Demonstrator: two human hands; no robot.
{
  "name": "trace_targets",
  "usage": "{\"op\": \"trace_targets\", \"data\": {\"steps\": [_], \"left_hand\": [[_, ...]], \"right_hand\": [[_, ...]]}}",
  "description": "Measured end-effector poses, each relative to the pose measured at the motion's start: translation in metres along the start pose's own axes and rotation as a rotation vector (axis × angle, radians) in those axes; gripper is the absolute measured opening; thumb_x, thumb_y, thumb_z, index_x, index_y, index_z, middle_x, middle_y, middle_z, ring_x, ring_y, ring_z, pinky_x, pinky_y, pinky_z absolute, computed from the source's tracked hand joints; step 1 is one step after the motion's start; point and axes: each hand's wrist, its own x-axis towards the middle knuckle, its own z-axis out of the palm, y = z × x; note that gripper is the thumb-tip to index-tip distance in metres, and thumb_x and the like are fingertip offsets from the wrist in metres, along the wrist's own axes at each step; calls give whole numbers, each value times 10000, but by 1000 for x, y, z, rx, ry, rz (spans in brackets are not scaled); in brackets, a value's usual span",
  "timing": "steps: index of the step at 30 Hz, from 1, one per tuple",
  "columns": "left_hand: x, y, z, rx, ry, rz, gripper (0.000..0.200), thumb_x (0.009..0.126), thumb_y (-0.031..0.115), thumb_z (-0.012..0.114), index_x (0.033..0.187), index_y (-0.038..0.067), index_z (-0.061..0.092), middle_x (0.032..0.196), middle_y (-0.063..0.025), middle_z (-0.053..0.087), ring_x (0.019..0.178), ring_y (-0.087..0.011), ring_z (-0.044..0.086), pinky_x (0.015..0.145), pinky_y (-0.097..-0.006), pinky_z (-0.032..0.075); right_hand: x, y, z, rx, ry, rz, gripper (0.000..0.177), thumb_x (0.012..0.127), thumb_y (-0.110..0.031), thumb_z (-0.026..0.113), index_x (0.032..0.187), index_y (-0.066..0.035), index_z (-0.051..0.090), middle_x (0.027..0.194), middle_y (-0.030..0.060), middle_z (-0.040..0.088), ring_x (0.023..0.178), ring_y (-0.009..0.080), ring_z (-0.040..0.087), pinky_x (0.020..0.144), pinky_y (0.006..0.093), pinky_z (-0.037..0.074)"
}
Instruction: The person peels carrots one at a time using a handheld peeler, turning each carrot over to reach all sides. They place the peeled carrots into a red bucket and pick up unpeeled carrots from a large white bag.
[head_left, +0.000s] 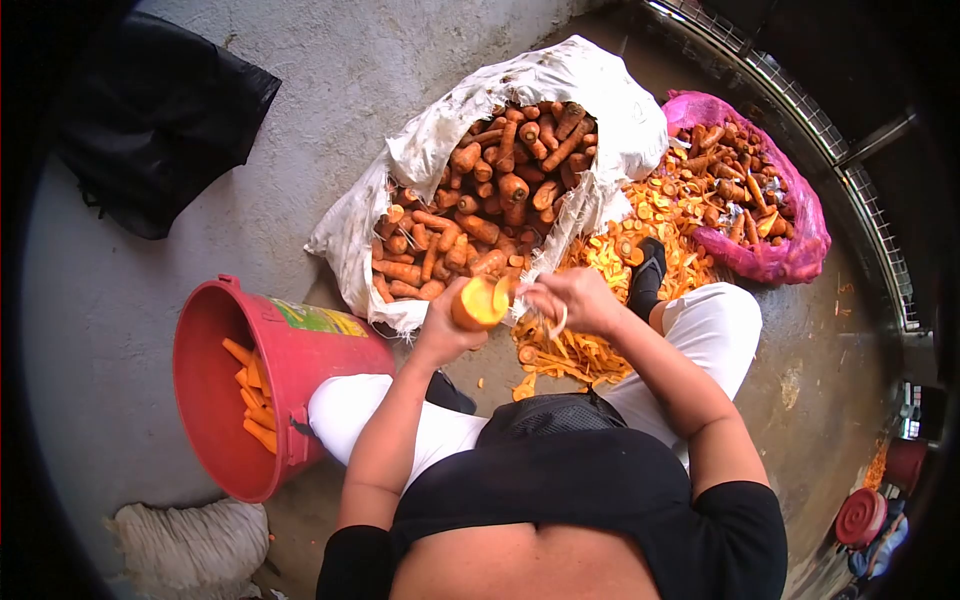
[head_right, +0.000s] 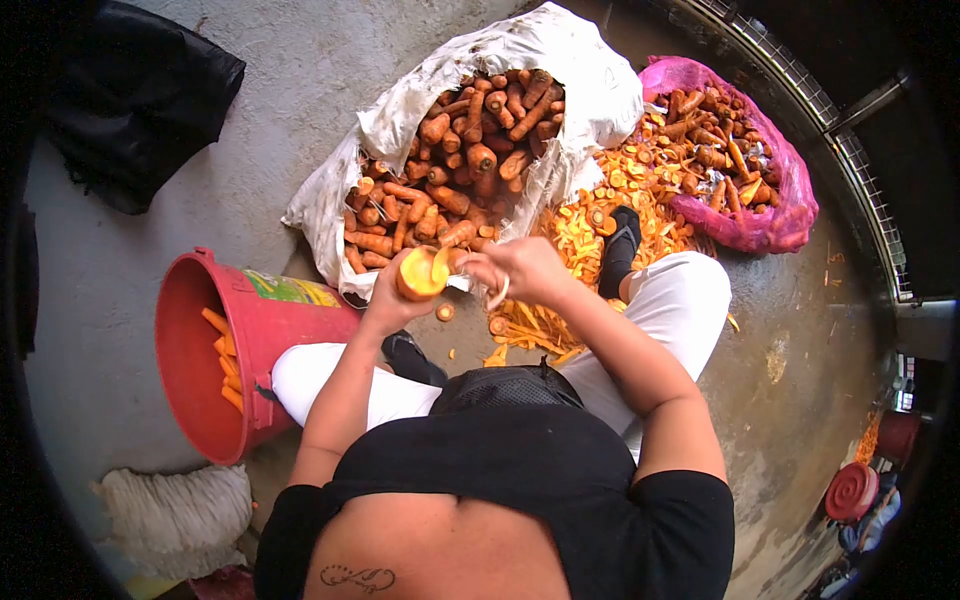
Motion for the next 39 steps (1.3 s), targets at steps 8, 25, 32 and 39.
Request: {"op": "trace_targets", "data": {"steps": [8, 25, 32, 39], "left_hand": [[-5, -13, -6, -455, -197, -238, 558, 609, 94, 739, 1126, 13, 547, 977, -58, 620, 931, -168, 611, 873, -311, 483], [14, -25, 0, -828, -17, -351, 548, 813, 473, 697, 1107, 27, 577, 899, -68, 635, 765, -160, 635, 672, -283, 526], [19, -23, -10, -246, 16, -202, 434, 714, 93, 769, 1102, 3, 597, 973, -49, 656, 864, -121, 618, 803, -272, 483], [19, -21, -12, -105, -40, -156, 475, 686, 32, 735, 1129, 5, 566, 986, -36, 638, 896, -122, 616, 817, -272, 489]], "right_hand": [[5, 47, 11, 488, 352, 717, 418, 974, -409, 507, 905, -32, 673, 647, 44, 587, 472, 126, 501, 454, 323, 409], [20, -26, -3, 407, 123, 442, 366, 885, -437, 589, 1050, -117, 649, 779, 200, 643, 754, 377, 638, 654, 446, 489], [14, -30, -6, 310, 0, 256, 355, 851, -439, 635, 1027, -131, 652, 704, 191, 623, 667, 392, 617, 582, 457, 478], [9, -29, -1, 306, -48, 258, 308, 887, -397, 602, 979, -108, 649, 674, 189, 609, 625, 380, 609, 561, 444, 472]]}}
